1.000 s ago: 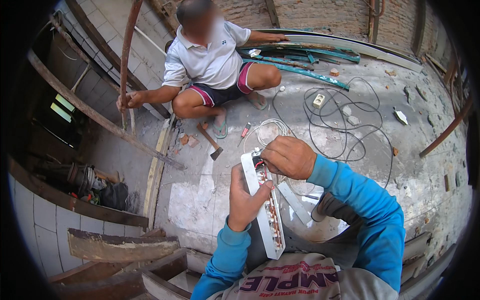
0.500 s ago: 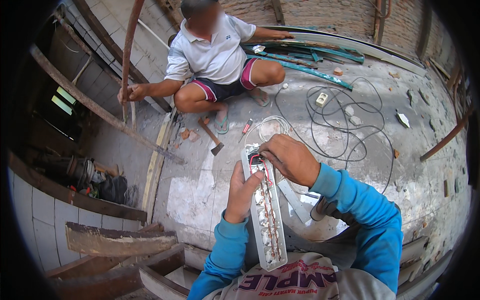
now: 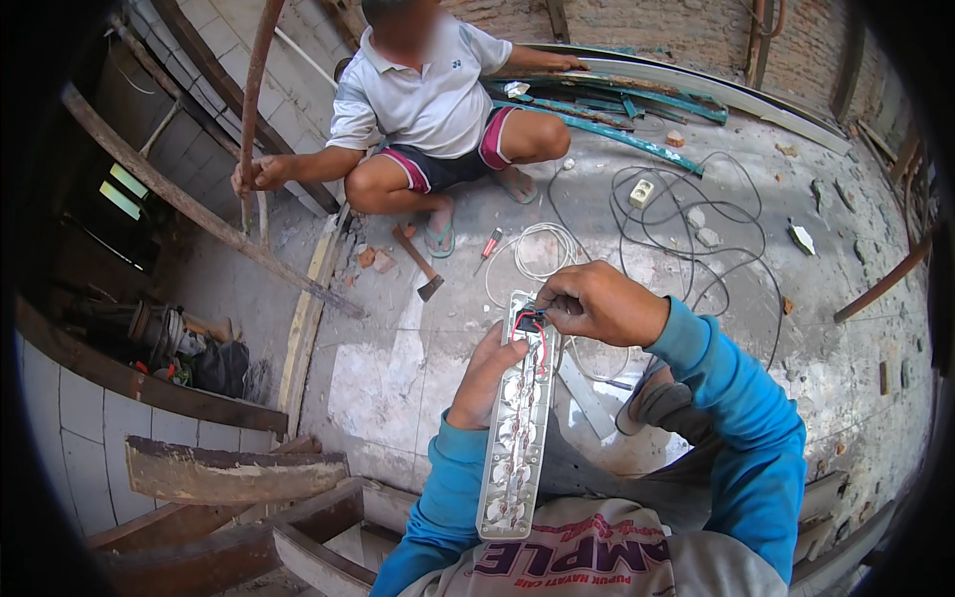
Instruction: The person disassembles an electrical power strip, uses a screwdriver to manipulate internal wiring and components, and works on reassembling the unit while sitting on the floor.
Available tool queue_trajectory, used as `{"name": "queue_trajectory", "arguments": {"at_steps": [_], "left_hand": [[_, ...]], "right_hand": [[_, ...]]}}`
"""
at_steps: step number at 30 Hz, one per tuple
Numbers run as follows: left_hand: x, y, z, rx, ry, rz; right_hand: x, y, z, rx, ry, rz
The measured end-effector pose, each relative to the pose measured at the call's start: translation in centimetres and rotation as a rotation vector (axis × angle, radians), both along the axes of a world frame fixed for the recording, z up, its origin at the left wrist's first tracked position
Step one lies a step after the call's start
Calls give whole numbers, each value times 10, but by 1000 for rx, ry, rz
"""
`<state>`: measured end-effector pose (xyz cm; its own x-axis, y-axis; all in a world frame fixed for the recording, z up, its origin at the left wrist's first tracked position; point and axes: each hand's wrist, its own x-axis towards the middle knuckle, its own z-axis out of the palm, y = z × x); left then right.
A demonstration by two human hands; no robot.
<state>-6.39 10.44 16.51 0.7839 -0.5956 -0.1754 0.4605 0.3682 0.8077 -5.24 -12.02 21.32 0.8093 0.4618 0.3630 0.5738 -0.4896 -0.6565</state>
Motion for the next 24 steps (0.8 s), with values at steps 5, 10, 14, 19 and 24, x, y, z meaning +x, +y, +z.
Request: {"name": "queue_trajectory", "arguments": {"at_steps": [5,10,14,19,24], "left_hand": [[1,1,-10,101,-115,11],[2,-3,-11,186,-252,83],[0,-3,-15,193,-231,87],[0,-3,-17,224,-230,105],[-1,-4,-18,252,-264,110]], "right_hand": [[-2,3,-4,-148,-142,-64],[-4,11,-22,-214,-332,-142],[-2,12,-38,-225,-390,-150],[0,17,-47,-199,-432,-157],[-2,19,-51,-212,-412,-173]]}}
